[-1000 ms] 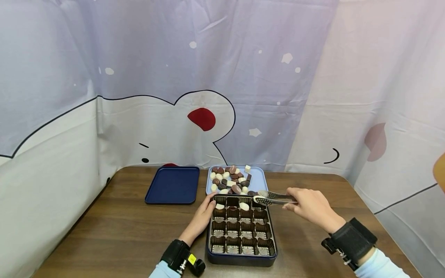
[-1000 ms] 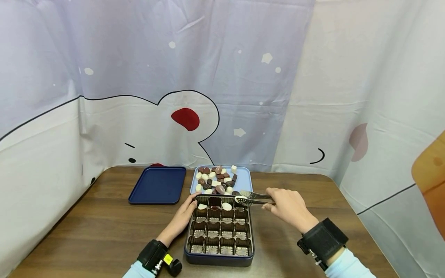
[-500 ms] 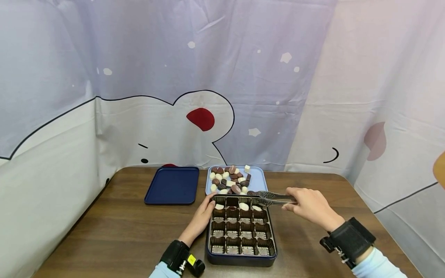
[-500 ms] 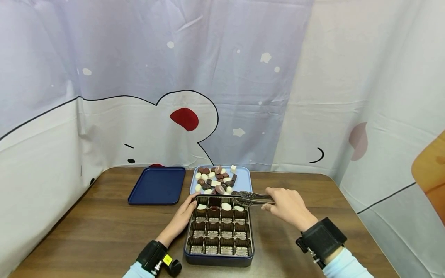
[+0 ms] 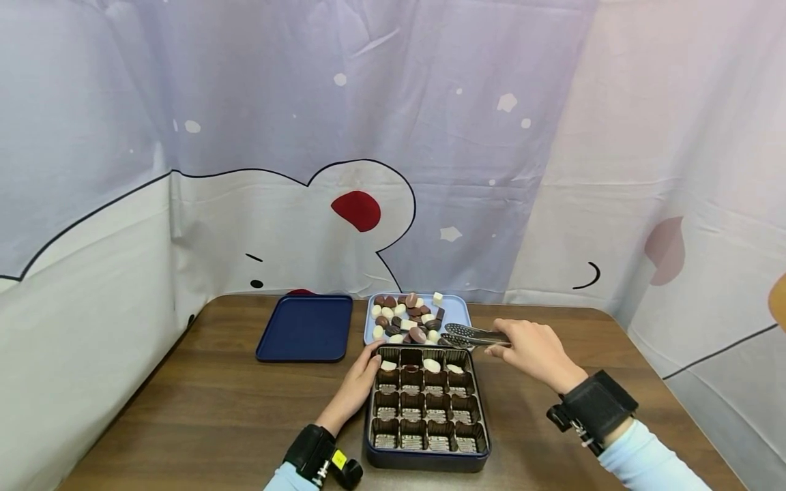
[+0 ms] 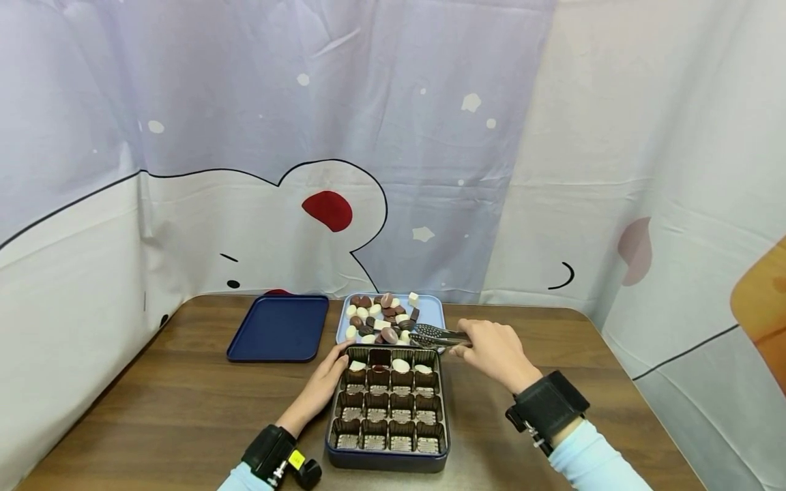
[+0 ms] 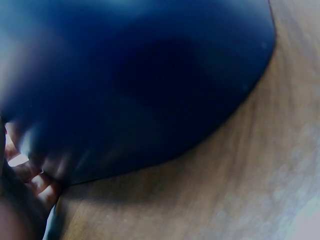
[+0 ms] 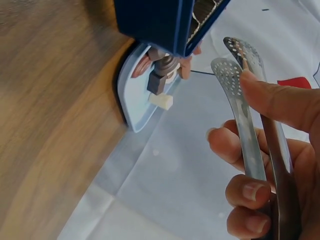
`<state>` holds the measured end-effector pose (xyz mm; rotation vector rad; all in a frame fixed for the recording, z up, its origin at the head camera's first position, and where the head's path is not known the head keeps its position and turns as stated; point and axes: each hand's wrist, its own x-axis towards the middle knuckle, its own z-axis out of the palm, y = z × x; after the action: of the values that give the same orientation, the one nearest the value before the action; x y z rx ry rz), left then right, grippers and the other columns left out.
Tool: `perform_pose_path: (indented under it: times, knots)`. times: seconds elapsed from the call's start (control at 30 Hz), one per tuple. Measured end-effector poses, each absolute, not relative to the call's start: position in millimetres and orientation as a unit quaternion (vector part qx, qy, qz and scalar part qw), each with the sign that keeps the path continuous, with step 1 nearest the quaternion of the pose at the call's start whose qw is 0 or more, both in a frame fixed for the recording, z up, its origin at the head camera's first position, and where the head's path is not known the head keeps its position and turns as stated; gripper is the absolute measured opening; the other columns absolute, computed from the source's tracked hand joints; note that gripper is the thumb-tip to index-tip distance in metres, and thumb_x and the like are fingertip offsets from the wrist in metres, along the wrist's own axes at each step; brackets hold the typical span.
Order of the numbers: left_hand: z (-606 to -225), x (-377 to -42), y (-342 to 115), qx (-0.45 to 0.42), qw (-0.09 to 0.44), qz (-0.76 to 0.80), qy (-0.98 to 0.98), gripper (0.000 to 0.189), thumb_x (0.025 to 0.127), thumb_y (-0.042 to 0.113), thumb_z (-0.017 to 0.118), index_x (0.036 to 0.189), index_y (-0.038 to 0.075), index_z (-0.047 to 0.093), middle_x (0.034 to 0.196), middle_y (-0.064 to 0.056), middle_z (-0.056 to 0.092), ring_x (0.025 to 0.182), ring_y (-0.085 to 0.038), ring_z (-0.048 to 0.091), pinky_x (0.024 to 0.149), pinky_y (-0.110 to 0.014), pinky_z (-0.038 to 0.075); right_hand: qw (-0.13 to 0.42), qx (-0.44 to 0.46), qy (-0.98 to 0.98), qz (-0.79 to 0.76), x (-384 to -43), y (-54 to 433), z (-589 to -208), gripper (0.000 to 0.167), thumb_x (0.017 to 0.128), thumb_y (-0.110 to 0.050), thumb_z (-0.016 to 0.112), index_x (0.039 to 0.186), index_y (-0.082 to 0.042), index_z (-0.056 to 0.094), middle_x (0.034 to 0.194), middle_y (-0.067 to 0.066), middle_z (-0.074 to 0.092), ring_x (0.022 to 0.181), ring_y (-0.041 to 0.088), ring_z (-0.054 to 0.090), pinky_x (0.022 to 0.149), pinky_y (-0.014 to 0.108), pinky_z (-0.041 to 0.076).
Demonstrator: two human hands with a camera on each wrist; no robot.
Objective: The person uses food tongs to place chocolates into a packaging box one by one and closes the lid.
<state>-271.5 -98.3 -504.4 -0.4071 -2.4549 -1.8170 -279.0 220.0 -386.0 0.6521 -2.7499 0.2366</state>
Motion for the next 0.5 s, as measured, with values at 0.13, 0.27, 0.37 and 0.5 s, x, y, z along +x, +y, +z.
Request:
perform_pose_path:
  times: [0.13,0.27,0.37,0.5]
  knots:
    - [-509,-274,-99,-0.130,0.032,-0.585,-0.799,0.042,0.105,0.027,0.035,0.145,0.013,0.038,0.150,-0.017,0.035,0.140,-0.035,0.030,0.108,-0.057,0.028,0.145,0.233,-0.959,0.075,-287,206,-385,0.024,0.076,-0.035,0.077,0.078,-0.020,0.058,0.060,-0.010,0.046,0.053,0.008,0.039,0.046,0.026,0.028]
    - [-505,-271,-99,-0.130,0.030,-0.587,-0.798,0.042,0.105,0.025,0.034,0.145,0.012,0.037,0.150,-0.018,0.034,0.140,-0.036,0.029,0.108,-0.058,0.027,0.142,0.242,-0.958,0.060,-296,189,-386,0.030,0.075,-0.034,0.078,0.072,-0.019,0.052,0.058,-0.009,0.045,0.051,0.009,0.040,0.045,0.026,0.027]
    - [-494,-265,-97,-0.132,0.024,-0.590,-0.796,0.041,0.105,0.019,0.033,0.145,0.009,0.036,0.150,-0.022,0.032,0.139,-0.039,0.028,0.108,-0.059,0.027,0.144,0.246,-0.958,0.044,-301,177,-388,0.035,0.075,-0.035,0.078,0.069,-0.018,0.048,0.058,-0.007,0.046,0.050,0.011,0.041,0.044,0.027,0.027]
    - [-480,-257,-97,-0.135,0.011,-0.591,-0.796,0.040,0.105,0.014,0.033,0.144,0.006,0.036,0.150,-0.026,0.031,0.139,-0.041,0.027,0.108,-0.059,0.027,0.142,0.249,-0.958,0.027,-307,165,-392,0.035,0.075,-0.033,0.078,0.069,-0.016,0.048,0.059,-0.004,0.046,0.049,0.013,0.041,0.044,0.027,0.026]
